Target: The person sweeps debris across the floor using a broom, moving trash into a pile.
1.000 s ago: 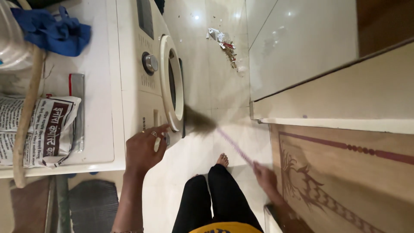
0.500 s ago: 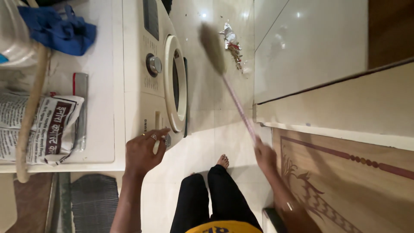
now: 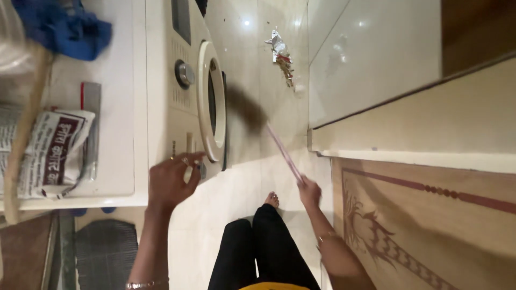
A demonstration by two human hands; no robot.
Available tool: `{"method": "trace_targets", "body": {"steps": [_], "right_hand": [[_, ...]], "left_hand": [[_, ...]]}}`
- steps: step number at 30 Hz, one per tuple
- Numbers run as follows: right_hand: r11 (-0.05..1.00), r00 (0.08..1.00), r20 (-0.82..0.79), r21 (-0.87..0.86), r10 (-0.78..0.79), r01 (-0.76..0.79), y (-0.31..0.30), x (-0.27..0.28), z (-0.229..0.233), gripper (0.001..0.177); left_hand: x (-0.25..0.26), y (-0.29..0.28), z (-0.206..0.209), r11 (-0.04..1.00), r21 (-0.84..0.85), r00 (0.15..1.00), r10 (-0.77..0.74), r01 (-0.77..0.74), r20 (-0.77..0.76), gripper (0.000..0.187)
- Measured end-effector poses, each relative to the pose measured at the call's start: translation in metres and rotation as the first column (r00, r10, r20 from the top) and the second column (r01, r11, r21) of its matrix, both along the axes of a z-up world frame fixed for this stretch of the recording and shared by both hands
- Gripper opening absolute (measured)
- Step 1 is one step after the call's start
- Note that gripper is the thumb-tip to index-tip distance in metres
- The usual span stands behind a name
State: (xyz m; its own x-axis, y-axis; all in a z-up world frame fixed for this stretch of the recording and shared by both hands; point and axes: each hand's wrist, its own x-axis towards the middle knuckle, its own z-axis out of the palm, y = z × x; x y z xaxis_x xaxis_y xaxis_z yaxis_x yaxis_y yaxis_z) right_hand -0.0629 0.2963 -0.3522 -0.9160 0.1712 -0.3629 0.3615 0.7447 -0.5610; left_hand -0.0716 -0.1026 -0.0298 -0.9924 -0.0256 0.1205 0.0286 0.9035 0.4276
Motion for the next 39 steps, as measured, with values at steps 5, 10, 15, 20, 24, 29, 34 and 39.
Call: {"method": "trace_targets", "body": {"steps": [5,10,15,20,24,29,34,39], "right_hand": [[0.961,0.935,-0.336,-0.275,-0.113,0.017,-0.044,-0.011,0.047,0.042],[0.622,0.926,0.036,-0.730,-0.377,0.282,-0.048,0.006,0.134,0.043],[0.651,0.913,-0.072,-0.723,-0.402,0.230,-0.029,0.061,0.149,0.047],[0.768,0.951,-0.114,-0.620,-0.288,0.158,0.044,0.211,0.102,0.049],[0.904,0.988,0.051,-0.400,-0.145,0.153,0.126,0.353,0.144,0.049],[0.975,0.914,0.389,-0.130,-0.119,0.182,0.177,0.475,0.206,0.040],[0.964,0.925,0.377,-0.259,0.038,0.066,0.127,0.520,0.134,0.044],[0.962,0.957,0.289,-0.268,0.030,0.051,0.066,0.500,0.057,0.038]], "left_hand": [[-0.001,-0.004,-0.004,1.000,-0.002,0.999,-0.004,0.004,-0.038,0.026],[0.021,0.001,-0.016,0.999,0.027,0.990,-0.023,0.027,-0.142,0.034],[0.102,0.048,-0.034,0.981,0.173,0.968,-0.039,0.084,-0.249,0.026],[0.233,0.063,-0.035,0.941,0.337,0.996,0.014,0.017,-0.091,0.053],[0.334,0.032,-0.035,0.837,0.515,0.977,0.213,-0.182,-0.001,0.057],[0.443,-0.008,-0.041,0.835,0.459,0.945,0.326,-0.305,0.033,0.057],[0.495,-0.007,-0.042,0.853,0.378,0.929,0.363,-0.361,0.068,0.060],[0.500,0.011,-0.036,0.884,0.353,0.950,0.306,-0.306,0.058,0.054]]}}
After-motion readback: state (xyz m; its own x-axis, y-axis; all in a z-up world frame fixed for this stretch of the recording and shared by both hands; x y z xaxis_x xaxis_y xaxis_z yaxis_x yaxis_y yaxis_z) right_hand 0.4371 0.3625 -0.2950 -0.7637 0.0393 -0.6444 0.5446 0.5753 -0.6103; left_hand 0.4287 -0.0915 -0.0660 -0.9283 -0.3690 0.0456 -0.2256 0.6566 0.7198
